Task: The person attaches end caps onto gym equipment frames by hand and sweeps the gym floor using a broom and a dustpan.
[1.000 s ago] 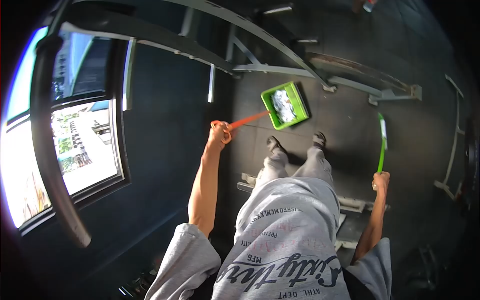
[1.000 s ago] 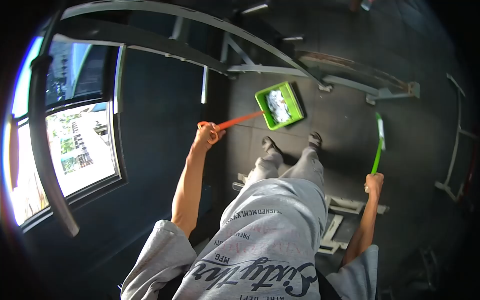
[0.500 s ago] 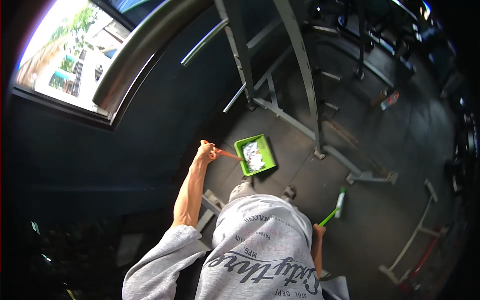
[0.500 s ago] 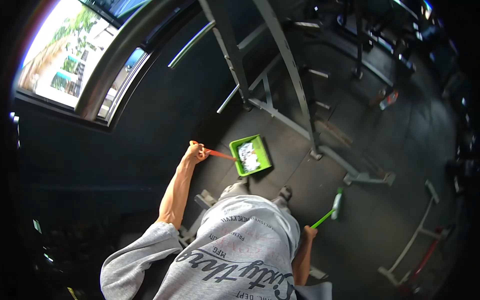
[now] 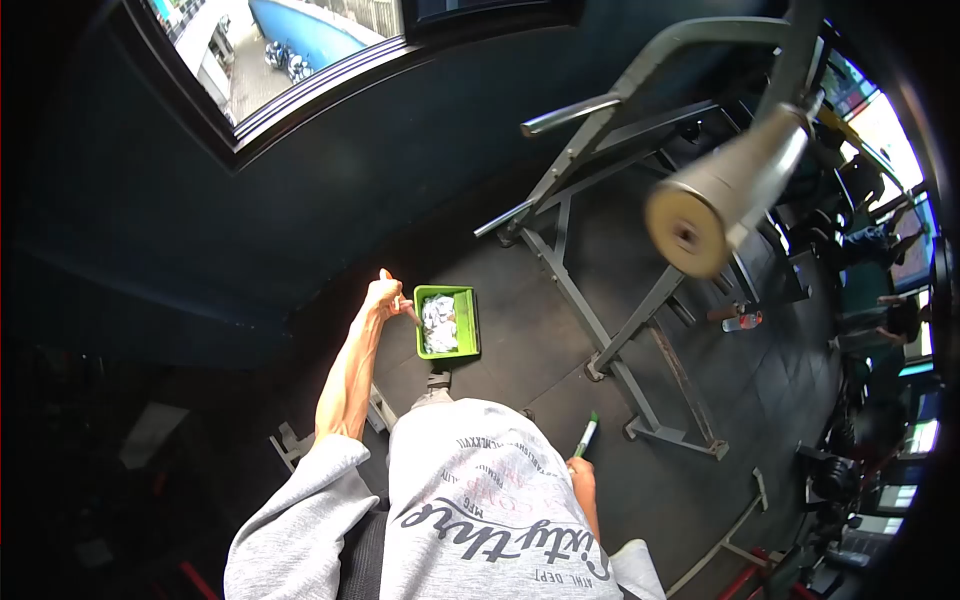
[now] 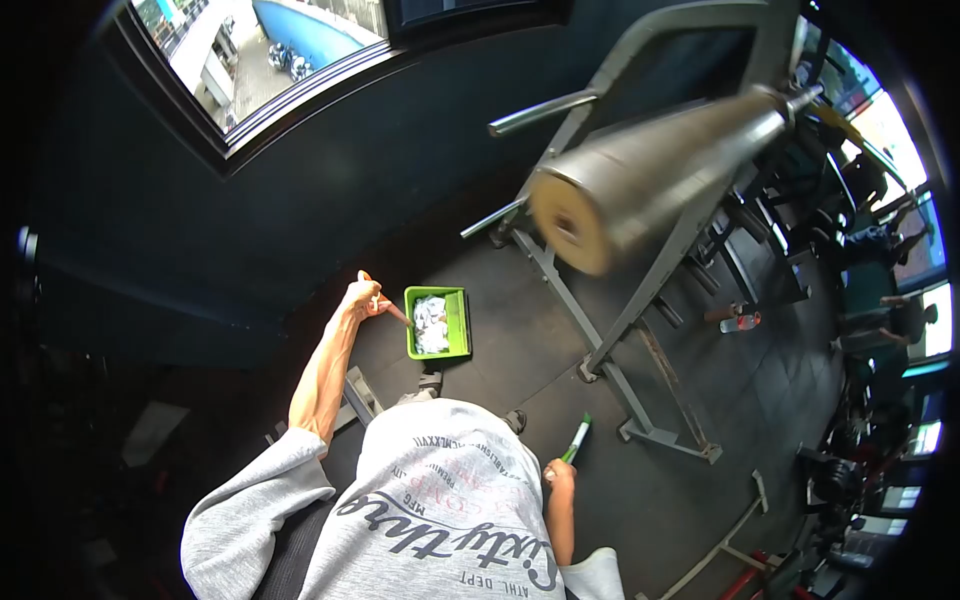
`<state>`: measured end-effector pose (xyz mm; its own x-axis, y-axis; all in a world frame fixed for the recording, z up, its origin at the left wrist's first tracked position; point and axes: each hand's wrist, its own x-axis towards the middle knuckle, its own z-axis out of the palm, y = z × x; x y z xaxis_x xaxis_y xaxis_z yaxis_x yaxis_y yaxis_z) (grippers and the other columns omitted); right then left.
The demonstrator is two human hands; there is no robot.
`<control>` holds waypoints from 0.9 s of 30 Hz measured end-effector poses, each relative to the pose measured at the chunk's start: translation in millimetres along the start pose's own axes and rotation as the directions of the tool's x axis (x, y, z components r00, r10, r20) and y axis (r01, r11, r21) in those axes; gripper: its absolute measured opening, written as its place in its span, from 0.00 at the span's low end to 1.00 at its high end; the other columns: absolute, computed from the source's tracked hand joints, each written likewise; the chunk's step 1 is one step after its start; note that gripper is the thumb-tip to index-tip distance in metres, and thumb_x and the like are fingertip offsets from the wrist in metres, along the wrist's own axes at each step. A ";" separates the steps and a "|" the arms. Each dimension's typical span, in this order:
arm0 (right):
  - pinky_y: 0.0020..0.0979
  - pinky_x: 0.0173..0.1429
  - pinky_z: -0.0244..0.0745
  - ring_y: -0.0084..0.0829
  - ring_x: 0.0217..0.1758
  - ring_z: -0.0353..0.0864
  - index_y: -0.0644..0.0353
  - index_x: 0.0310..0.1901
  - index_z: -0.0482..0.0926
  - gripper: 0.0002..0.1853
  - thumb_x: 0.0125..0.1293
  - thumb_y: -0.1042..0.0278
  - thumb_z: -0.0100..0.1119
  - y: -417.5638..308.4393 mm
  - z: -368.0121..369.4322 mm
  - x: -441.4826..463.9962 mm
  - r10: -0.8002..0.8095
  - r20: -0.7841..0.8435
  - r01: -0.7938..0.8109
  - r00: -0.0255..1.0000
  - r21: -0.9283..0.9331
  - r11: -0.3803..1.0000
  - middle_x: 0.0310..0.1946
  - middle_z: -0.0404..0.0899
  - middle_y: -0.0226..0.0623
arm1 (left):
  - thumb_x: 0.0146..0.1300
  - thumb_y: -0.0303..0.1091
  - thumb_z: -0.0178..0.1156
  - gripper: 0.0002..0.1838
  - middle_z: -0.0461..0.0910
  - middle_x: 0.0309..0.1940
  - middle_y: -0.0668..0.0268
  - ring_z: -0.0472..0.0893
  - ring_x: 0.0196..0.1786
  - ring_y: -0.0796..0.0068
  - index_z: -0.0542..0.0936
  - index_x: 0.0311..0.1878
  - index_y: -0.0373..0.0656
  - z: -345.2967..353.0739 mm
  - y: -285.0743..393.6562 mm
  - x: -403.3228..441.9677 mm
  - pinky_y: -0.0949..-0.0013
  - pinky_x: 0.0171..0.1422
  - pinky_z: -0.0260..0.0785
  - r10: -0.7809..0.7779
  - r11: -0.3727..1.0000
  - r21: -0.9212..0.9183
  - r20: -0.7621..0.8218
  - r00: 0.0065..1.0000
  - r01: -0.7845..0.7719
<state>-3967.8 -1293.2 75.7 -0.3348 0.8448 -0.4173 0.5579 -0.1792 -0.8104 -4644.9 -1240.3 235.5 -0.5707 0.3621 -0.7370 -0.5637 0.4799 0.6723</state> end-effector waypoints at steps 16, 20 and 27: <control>0.39 0.30 0.73 0.40 0.25 0.79 0.71 0.30 0.78 0.09 0.51 0.72 0.60 -112.2 107.0 -10.8 0.640 -0.144 -0.656 0.755 -0.138 0.742 0.20 0.78 0.45 | 0.57 0.29 0.58 0.08 0.71 0.16 0.61 0.76 0.14 0.68 0.72 0.30 0.34 -54.4 110.3 101.1 0.68 0.22 0.79 0.009 1.000 -0.028 0.071 0.997 -0.007; 0.39 0.37 0.74 0.42 0.29 0.80 0.69 0.34 0.79 0.11 0.52 0.69 0.61 -155.0 115.0 -14.5 0.556 -0.194 -0.589 0.808 -0.240 0.772 0.22 0.79 0.46 | 0.58 0.35 0.61 0.14 0.73 0.23 0.59 0.80 0.20 0.62 0.73 0.36 0.32 -61.2 135.6 150.9 0.60 0.33 0.83 0.024 0.997 -0.082 0.264 0.964 -0.003; 0.28 0.14 0.61 0.21 0.12 0.68 0.60 0.26 0.75 0.05 0.58 0.77 0.51 -252.5 134.9 129.6 0.727 -0.147 -0.698 0.671 0.208 0.686 0.14 0.69 0.29 | 0.61 0.35 0.56 0.12 0.72 0.28 0.63 0.82 0.25 0.62 0.71 0.42 0.36 -29.0 191.6 174.2 0.65 0.37 0.83 -0.065 0.991 0.130 0.302 0.951 0.027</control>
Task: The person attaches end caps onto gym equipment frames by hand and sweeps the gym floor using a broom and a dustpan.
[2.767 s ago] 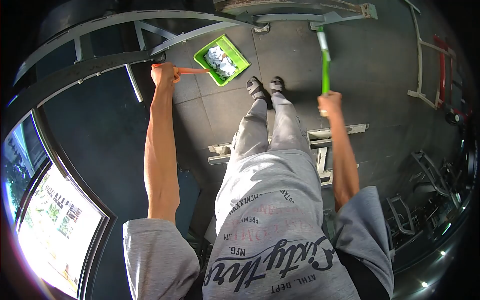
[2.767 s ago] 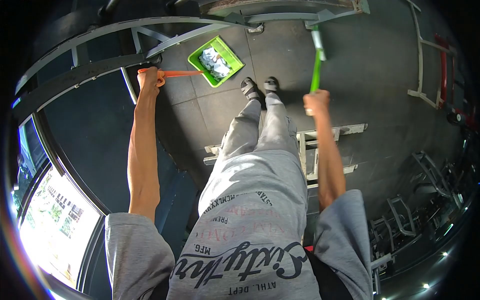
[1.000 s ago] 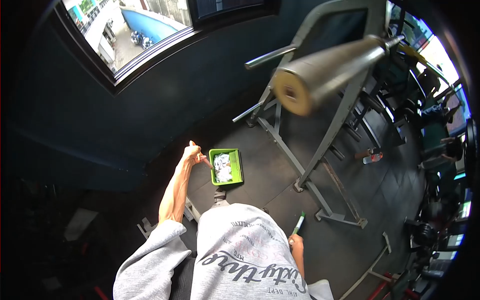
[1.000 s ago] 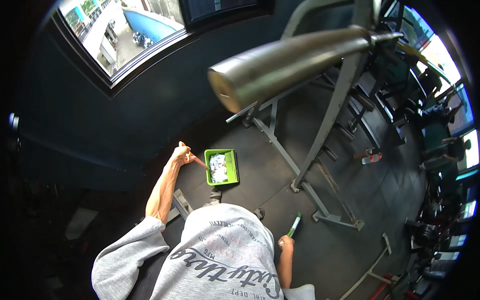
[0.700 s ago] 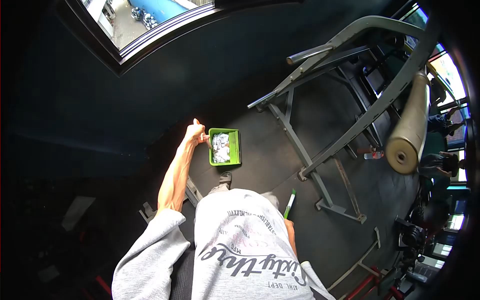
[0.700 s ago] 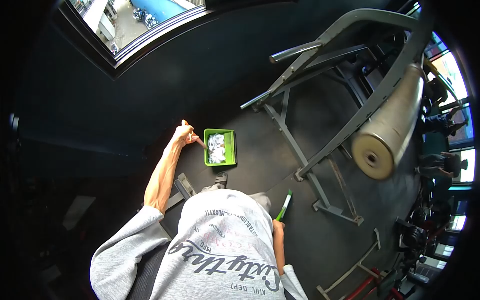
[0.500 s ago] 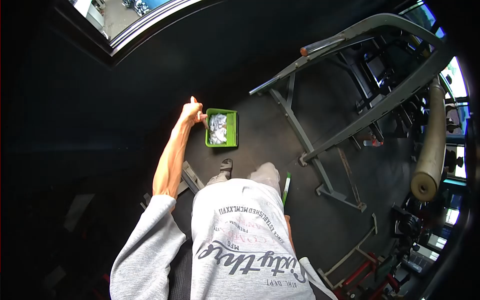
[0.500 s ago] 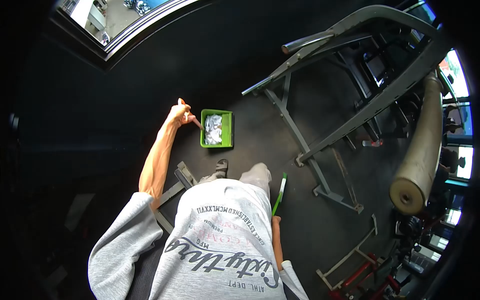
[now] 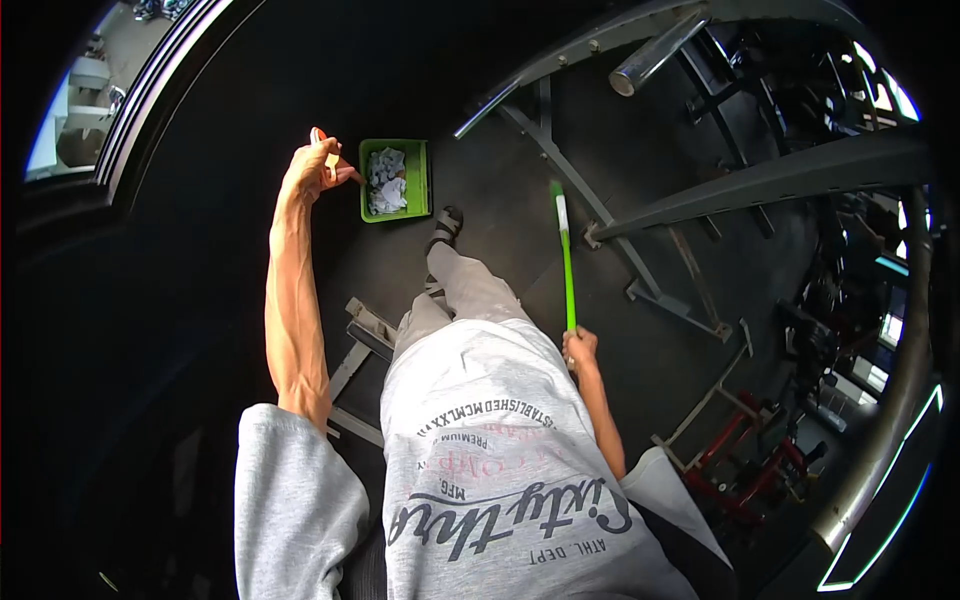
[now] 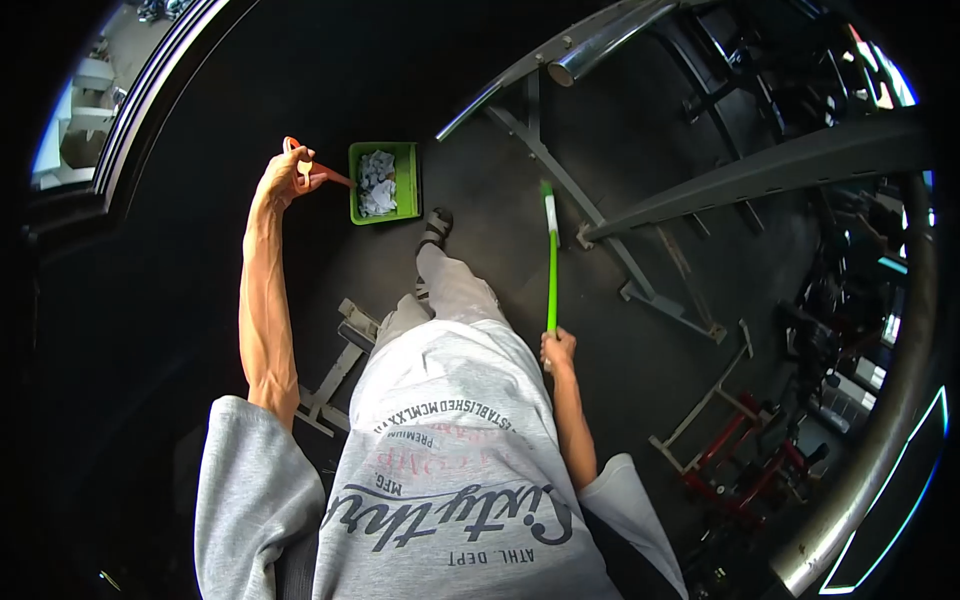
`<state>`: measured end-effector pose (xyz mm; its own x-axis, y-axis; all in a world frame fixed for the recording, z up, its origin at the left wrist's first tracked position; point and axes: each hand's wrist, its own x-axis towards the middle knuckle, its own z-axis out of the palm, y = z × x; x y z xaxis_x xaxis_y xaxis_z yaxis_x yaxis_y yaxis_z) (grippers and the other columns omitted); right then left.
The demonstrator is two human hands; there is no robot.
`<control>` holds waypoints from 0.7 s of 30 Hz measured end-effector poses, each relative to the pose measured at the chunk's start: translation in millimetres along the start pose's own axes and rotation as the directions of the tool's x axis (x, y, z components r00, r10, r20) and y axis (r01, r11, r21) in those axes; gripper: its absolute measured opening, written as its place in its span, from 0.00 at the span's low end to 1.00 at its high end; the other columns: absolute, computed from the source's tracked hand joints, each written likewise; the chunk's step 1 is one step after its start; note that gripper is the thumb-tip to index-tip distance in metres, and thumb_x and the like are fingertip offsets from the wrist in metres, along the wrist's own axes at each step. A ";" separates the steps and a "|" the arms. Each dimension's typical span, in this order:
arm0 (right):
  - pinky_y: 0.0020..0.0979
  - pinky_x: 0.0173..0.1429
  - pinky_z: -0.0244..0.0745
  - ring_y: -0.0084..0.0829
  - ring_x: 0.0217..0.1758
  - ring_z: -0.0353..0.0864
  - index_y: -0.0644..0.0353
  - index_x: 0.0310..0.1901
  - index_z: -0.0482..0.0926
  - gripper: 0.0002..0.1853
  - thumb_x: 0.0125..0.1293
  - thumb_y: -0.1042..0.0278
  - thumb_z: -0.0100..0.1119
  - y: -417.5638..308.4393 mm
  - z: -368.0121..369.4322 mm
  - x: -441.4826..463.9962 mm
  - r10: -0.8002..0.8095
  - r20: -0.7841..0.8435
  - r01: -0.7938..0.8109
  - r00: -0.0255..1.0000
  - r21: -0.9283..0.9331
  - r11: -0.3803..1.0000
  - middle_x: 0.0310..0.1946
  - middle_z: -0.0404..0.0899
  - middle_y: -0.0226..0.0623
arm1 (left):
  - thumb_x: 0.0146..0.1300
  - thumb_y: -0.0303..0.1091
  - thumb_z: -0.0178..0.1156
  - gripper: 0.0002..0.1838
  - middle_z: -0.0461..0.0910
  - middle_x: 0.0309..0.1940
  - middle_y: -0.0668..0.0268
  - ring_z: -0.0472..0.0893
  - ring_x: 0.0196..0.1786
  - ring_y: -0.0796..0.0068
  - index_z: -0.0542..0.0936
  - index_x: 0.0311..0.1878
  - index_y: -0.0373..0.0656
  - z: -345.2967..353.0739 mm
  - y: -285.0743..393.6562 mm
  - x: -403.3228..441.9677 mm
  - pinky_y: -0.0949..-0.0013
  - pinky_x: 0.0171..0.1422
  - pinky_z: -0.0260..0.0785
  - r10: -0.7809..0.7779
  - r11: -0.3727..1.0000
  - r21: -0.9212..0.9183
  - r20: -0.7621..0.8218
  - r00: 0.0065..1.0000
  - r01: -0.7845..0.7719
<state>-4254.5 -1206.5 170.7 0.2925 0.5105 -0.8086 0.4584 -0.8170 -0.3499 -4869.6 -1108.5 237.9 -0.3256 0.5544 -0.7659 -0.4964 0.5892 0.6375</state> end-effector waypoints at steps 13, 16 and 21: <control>0.37 0.40 0.78 0.40 0.39 0.85 0.75 0.31 0.77 0.11 0.49 0.74 0.58 -191.8 228.3 45.3 -0.085 -0.065 0.051 0.994 -0.407 0.912 0.30 0.82 0.54 | 0.60 0.39 0.58 0.12 0.72 0.34 0.64 0.84 0.33 0.66 0.73 0.39 0.40 -7.5 18.5 46.9 0.71 0.41 0.82 0.018 0.997 0.078 0.055 0.998 -0.023; 0.38 0.34 0.78 0.41 0.34 0.84 0.73 0.37 0.76 0.12 0.52 0.73 0.56 -172.9 240.4 4.1 -0.225 0.107 0.246 0.969 -0.549 0.799 0.27 0.81 0.51 | 0.56 0.33 0.55 0.07 0.69 0.24 0.67 0.77 0.24 0.75 0.72 0.31 0.39 7.9 23.6 79.3 0.68 0.38 0.81 0.019 0.997 0.068 0.027 0.999 -0.020; 0.32 0.12 0.65 0.30 0.12 0.71 0.66 0.49 0.76 0.16 0.57 0.78 0.51 -178.7 189.5 -55.1 0.014 0.375 0.015 0.927 -0.076 0.997 0.16 0.73 0.35 | 0.58 0.35 0.56 0.09 0.69 0.24 0.67 0.76 0.24 0.75 0.72 0.30 0.38 0.7 40.1 92.6 0.66 0.39 0.81 -0.027 0.998 0.063 0.064 0.998 0.023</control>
